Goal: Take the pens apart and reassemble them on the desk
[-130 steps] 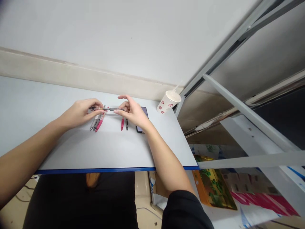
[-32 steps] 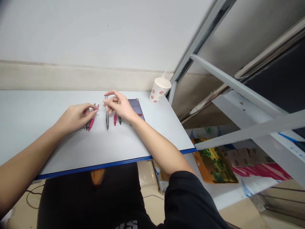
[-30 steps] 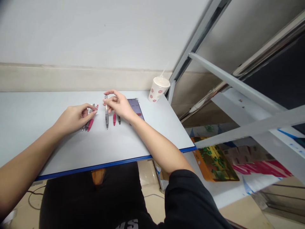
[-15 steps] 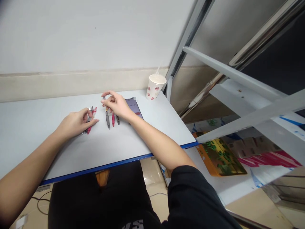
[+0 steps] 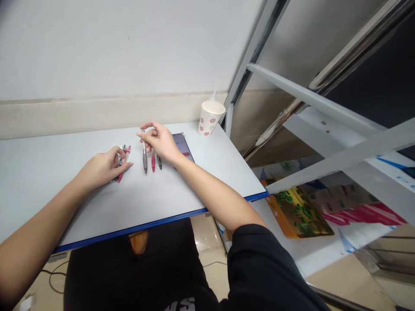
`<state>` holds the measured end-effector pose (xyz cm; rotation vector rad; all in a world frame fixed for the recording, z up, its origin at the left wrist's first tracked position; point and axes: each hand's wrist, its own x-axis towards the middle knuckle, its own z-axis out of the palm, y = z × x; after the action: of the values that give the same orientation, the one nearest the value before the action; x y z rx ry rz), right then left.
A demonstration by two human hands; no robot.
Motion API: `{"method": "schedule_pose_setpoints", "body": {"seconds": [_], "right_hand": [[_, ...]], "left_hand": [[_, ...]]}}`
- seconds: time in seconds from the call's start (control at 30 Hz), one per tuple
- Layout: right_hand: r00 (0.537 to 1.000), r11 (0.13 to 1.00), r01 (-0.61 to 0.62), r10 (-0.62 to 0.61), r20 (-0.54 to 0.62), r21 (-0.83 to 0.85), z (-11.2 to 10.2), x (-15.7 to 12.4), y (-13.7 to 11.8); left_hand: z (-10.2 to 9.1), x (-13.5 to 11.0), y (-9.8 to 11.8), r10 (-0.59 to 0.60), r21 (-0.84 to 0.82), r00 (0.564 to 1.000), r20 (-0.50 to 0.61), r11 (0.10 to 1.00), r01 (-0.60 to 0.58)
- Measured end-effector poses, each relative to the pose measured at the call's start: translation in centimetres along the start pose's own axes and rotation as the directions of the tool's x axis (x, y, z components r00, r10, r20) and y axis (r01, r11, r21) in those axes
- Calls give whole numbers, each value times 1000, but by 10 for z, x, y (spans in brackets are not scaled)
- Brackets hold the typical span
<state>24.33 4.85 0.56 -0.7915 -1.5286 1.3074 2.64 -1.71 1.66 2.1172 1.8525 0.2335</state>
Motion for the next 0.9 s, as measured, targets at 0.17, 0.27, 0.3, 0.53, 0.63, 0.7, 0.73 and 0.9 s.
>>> {"method": "schedule_pose_setpoints", "body": {"seconds": [0.17,0.27,0.3,0.53,0.63,0.7,0.73,0.9], "right_hand": [[1000,999,-10,10,-3,-31,-2,-1,-2],[1000,998,-17,17,11,-64,-3,0,-2],[1000,998,-12,12,4,-67,-3,1,-2],[999,996,-47,48,11,-69,-4,2,1],[999,997,-52,53,5,-50,-2,1,2],[999,998,-51,51,-2,-46,-2,1,4],[999,997,-51,51,-5,-53,-1,2,5],[999,993,-40,38,-23,-115,-1,3,7]], "left_hand": [[-1,-1,2,-30,-23,1000,0,999,30],[0,-1,4,-31,-4,1000,-6,1000,31],[0,-1,5,-33,1,999,-6,999,33],[3,-1,9,-81,1,996,-23,997,81],[5,0,9,-70,6,997,-35,998,70],[6,1,8,-71,4,997,-35,997,71],[7,1,9,-75,-2,997,-32,997,75],[5,-1,12,-102,-37,995,3,994,102]]}}
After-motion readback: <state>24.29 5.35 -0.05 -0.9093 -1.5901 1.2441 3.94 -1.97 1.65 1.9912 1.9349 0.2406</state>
